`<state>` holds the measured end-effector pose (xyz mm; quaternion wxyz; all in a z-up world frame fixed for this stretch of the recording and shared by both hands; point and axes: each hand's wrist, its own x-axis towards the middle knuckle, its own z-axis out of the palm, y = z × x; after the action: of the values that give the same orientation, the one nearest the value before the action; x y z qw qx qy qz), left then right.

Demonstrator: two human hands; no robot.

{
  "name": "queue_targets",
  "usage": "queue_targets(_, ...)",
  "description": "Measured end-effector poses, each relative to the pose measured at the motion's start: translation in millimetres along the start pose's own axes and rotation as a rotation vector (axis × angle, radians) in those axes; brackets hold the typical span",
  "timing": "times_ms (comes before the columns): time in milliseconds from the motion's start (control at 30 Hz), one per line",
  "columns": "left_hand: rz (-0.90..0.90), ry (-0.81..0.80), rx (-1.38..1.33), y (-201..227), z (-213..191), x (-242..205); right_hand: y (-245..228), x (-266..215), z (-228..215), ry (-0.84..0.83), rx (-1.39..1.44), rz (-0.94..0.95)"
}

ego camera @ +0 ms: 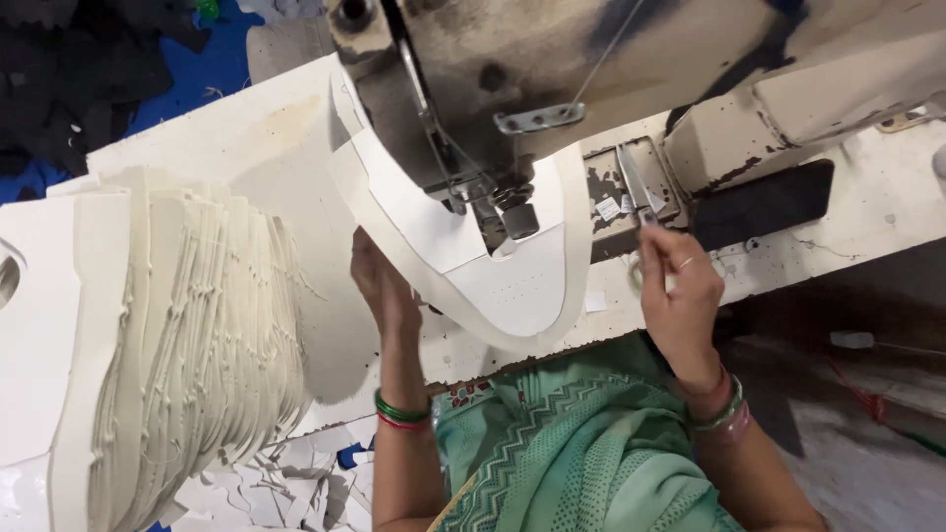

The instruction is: The person operates a sewing machine to stitch white shoe parts. They guide the material under the needle, cut threads with scissors, and handle a spool of thread to adjust the machine.

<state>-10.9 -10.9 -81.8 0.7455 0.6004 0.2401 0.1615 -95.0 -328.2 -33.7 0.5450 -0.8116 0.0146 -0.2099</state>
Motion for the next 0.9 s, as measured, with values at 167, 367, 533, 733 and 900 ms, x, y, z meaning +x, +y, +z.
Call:
queue_targets(167,-0.038,-0.42,0.093,-17,5,69,56,-34,-18,-0.129,-0.967,-0.012)
queue_targets(367,0.024,-0.602,-0.236,-60,4,227,63,-15,-9,-0.178,-0.875,0.116)
queue_targets(533,0.107,-0.603,-0.141,5,37,218,110,3,-24,-0.327,-0.63,0.401)
queue_targets(733,-0.014,-0.618,-0.276,-35,34,247,25,-8,-45,-0.534,0.427,0.462)
queue_targets(900,-0.142,-0.733,-0.404,-44,47,242,-18,-10,-44,-0.556,0.99,0.487)
